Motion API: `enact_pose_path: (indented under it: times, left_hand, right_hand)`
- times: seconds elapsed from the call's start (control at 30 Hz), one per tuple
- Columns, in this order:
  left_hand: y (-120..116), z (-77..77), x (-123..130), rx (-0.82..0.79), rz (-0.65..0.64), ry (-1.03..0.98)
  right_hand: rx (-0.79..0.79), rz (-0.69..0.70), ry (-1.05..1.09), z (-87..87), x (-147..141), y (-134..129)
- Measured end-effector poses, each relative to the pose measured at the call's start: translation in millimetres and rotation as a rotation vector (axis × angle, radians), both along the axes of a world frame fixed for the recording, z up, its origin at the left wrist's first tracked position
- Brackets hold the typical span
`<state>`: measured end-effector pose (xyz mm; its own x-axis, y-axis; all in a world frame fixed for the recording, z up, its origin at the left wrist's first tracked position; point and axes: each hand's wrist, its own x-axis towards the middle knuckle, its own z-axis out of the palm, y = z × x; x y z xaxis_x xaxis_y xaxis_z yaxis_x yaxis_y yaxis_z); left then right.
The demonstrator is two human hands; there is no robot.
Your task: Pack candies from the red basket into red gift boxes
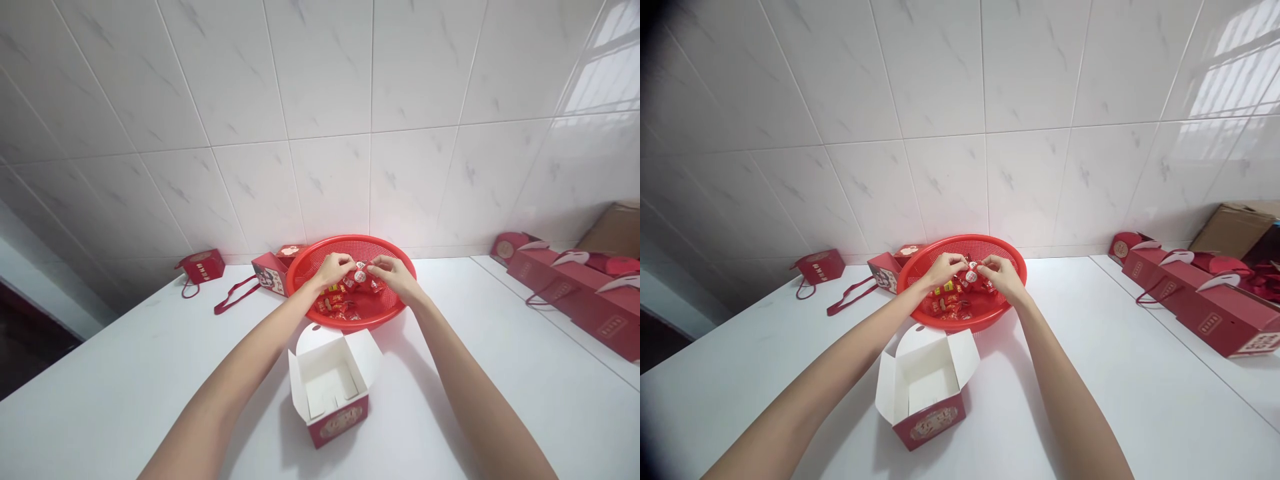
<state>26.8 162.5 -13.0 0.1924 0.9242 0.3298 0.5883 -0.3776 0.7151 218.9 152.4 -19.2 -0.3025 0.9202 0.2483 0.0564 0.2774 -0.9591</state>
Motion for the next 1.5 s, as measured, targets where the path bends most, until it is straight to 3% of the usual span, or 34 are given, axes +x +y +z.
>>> enact_pose_path:
  times: [0.27, 0.47, 0.63, 0.77, 0.93, 1.33, 1.5]
  left_hand:
    - [-4.7, 2.6, 1.0, 0.030, -0.079, -0.020]
    - [-4.9, 5.5, 3.3, 0.002, -0.007, 0.070]
    - [-1.4, -3.4, -7.7, -0.217, 0.083, 0.347]
    - [-4.7, -6.0, -12.1, -0.437, -0.008, 0.532]
    - [-8.9, -2.1, -5.9, -0.531, -0.090, 0.619]
    - [-7.1, -8.7, -11.4, -0.460, -0.126, 0.523]
    - [-4.7, -5.4, -13.3, -0.327, -0.091, 0.406]
  right_hand:
    - [-0.022, 0.067, -0.027, 1.2, 0.6, -1.1]
    - [-0.012, 0.021, -0.013, -1.3, 0.3, 1.8]
    - [0.004, -0.041, 0.003, -4.1, -0.7, 5.3]
    - [0.002, -0.036, -0.007, -5.6, -1.3, 6.5]
    - [-0.006, -0.033, -0.012, -6.4, -1.0, 7.0]
    - [-0.016, -0.019, -0.025, -3.9, -1.8, 4.2]
    - [-0.035, -0.046, -0.022, -3.5, -1.6, 3.6]
